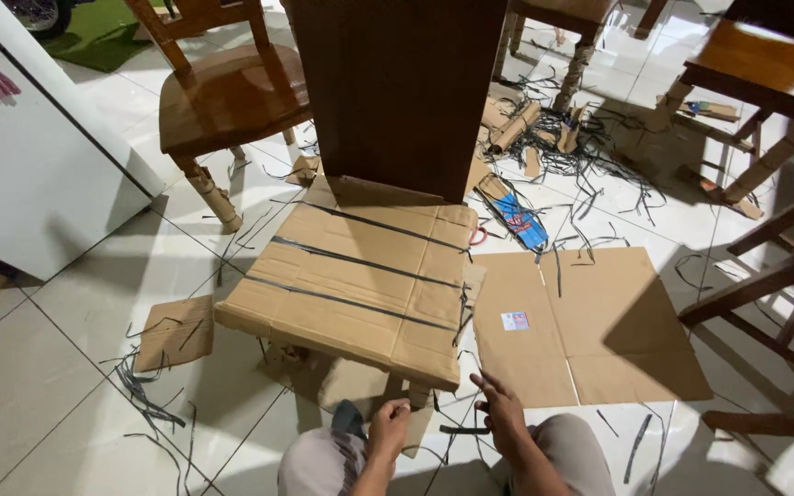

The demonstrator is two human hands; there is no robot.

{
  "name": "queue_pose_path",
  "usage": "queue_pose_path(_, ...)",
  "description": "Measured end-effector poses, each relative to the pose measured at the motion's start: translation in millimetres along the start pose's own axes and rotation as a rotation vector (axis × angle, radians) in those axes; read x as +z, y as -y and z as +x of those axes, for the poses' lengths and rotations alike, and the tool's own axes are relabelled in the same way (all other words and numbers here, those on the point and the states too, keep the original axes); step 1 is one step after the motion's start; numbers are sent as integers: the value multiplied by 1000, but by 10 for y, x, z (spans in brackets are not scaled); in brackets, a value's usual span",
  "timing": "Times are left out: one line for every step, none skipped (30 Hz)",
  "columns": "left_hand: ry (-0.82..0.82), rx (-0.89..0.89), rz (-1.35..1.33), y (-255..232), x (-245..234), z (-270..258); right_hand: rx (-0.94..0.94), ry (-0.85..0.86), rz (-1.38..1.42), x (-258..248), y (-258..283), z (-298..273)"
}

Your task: Wrapping a wooden chair with cardboard and securing it with plastic straps for protection

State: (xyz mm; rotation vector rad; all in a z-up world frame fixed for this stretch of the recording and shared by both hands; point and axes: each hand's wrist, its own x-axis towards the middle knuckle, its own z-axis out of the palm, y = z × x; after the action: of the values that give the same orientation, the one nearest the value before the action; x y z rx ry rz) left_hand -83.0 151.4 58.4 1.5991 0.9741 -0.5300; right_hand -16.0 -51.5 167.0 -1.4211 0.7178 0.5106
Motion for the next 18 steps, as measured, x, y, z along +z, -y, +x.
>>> queue_pose_path(-13, -33, -86, 14, 32, 116, 23, -14, -56, 46, 24, -6)
queue_pose_path(-14, -33, -87, -21, 28, 136, 23, -13, -57, 67, -61, 124)
queue_pose_path(-42, -72, -103, -70, 28, 165, 27, -4, -65, 90, -132, 264)
queue_pose_path(-70, -110, -120, -121, 30, 196, 31, 6, -73, 112, -202, 408)
queue_pose_path(-70, -108, -121, -40, 88, 379, 29, 6, -73, 139, -297, 562)
queue_pose_path(-136, -69, -78, 38, 148, 564, 27, 28, -7, 165, -388, 719)
queue_pose_path(-202, -30, -34, 110, 203, 748, 26, 50, 59, 195, -476, 872)
queue_pose_path(-201, -29, -33, 167, 237, 874, 25, 49, 60, 239, -475, 917)
queue_pose_path(-273, -10, -54, 225, 272, 1001, 28, 49, 49, 281, -477, 962)
queue_pose_path(-345, 9, -76, 283, 310, 1130, 30, 48, 37, 321, -479, 1009)
queue_pose_path(-343, 10, -73, 476, 383, 1494, 31, 45, 40, 361, -445, 1009)
queue_pose_path(-317, 287, 563, 671, 459, 1861, 41, 46, 46, 399, -414, 1011)
queue_pose_path(-268, 564, 1197, 893, 529, 2209, 55, 44, 53, 435, -402, 995)
queue_pose_path(-261, 565, 1201, 852, 586, 2281, 59, 39, 56, 469, -420, 1067)
queue_pose_path(-272, 176, 521, 825, 648, 2347, 100, 58, 88, 496, -447, 1139)
queue_pose_path(-269, -205, -167, 800, 711, 2412, 140, 77, 120, 522, -476, 1209)
queue_pose_path(-268, -211, -162, 931, 711, 2289, 148, 74, 121, 518, -498, 1214)
queue_pose_path(-277, -215, -185, 1019, 745, 2159, 0, 188, 137, 513, -520, 1213)
